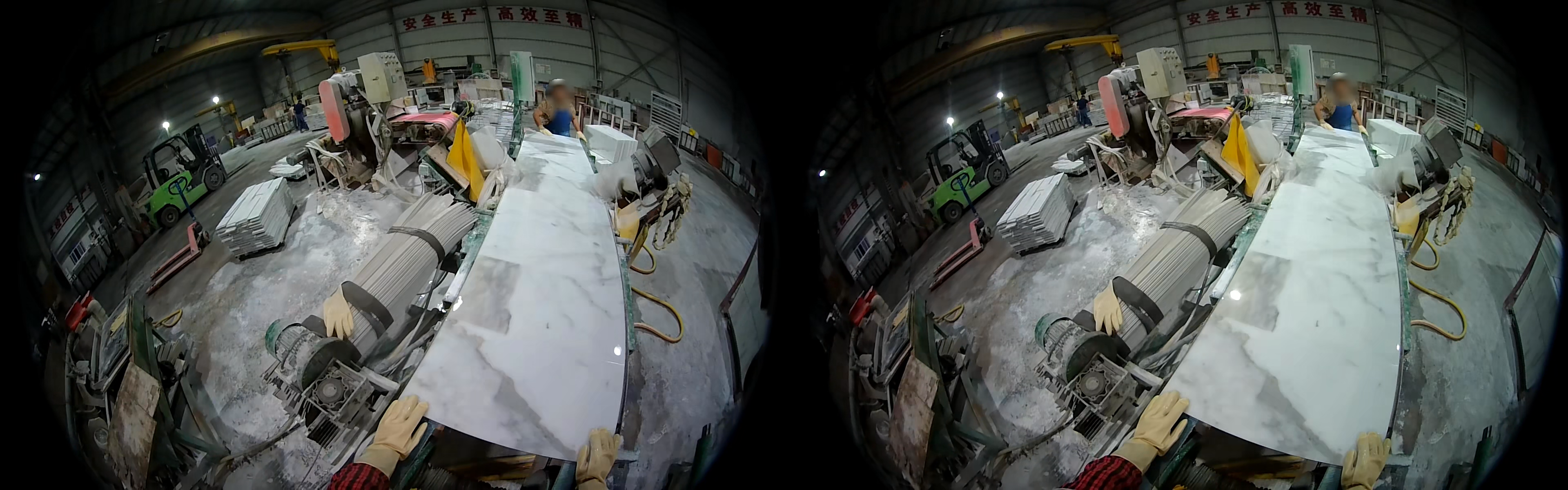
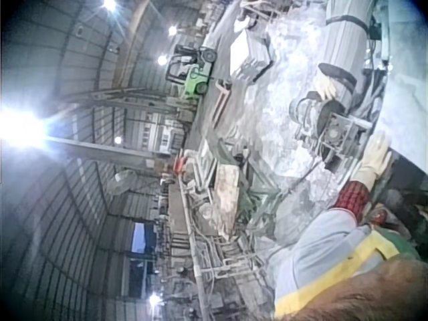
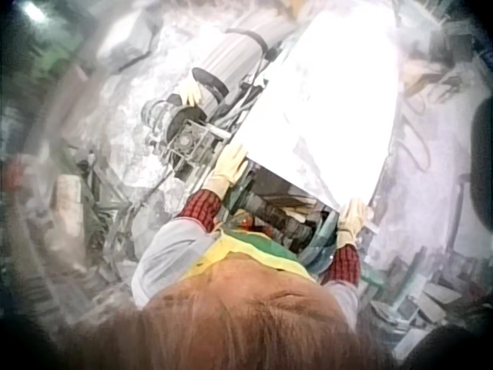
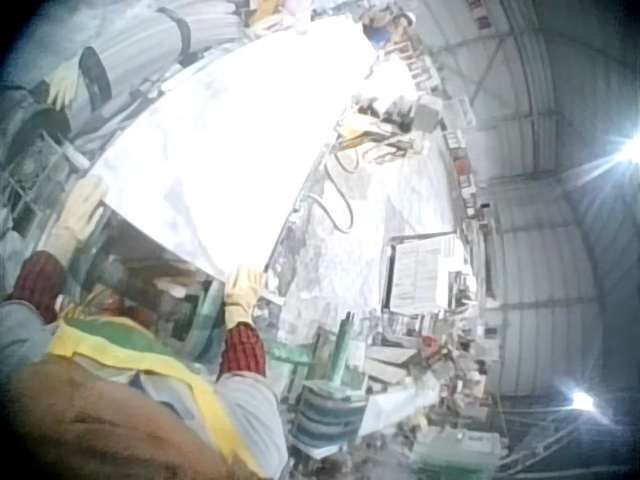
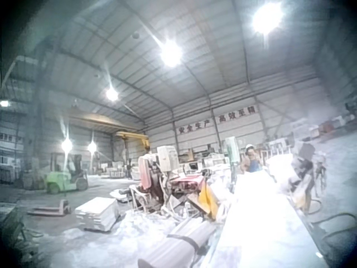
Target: The person feeds large white stone slabs into a processing machine and retrieves them after they pass through. The person repeats this action with multiple slabs in a factory setting.
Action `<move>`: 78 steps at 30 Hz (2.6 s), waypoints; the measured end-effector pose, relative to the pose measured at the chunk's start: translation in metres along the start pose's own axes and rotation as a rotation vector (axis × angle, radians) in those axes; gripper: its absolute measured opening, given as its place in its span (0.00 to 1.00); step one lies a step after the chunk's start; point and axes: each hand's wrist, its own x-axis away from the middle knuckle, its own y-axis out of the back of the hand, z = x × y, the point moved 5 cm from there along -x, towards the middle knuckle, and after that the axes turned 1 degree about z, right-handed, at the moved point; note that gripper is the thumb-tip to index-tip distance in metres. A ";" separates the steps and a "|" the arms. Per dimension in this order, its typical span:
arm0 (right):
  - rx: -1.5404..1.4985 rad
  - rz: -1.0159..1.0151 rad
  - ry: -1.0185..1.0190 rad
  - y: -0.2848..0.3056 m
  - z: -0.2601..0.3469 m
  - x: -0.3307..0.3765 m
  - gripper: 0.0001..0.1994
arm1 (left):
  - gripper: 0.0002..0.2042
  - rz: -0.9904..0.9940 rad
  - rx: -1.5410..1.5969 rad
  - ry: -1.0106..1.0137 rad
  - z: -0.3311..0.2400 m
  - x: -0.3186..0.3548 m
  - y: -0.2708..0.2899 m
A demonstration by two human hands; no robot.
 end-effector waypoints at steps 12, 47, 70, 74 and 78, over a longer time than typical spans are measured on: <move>0.026 -0.114 0.115 -0.007 -0.007 0.006 0.22 | 0.25 -0.017 -0.017 -0.016 -0.001 0.004 0.001; 0.052 -0.124 0.177 0.012 0.011 0.014 0.19 | 0.24 -0.008 -0.058 0.006 -0.005 0.019 0.007; 0.062 -0.155 0.169 0.004 0.003 0.028 0.18 | 0.24 0.007 -0.076 0.047 -0.006 0.030 0.008; 0.062 -0.139 0.172 0.007 0.008 0.026 0.18 | 0.24 -0.023 -0.076 0.026 -0.007 0.031 0.009; 0.046 -0.130 0.177 0.009 0.011 0.026 0.18 | 0.24 -0.020 -0.072 0.010 -0.008 0.029 0.013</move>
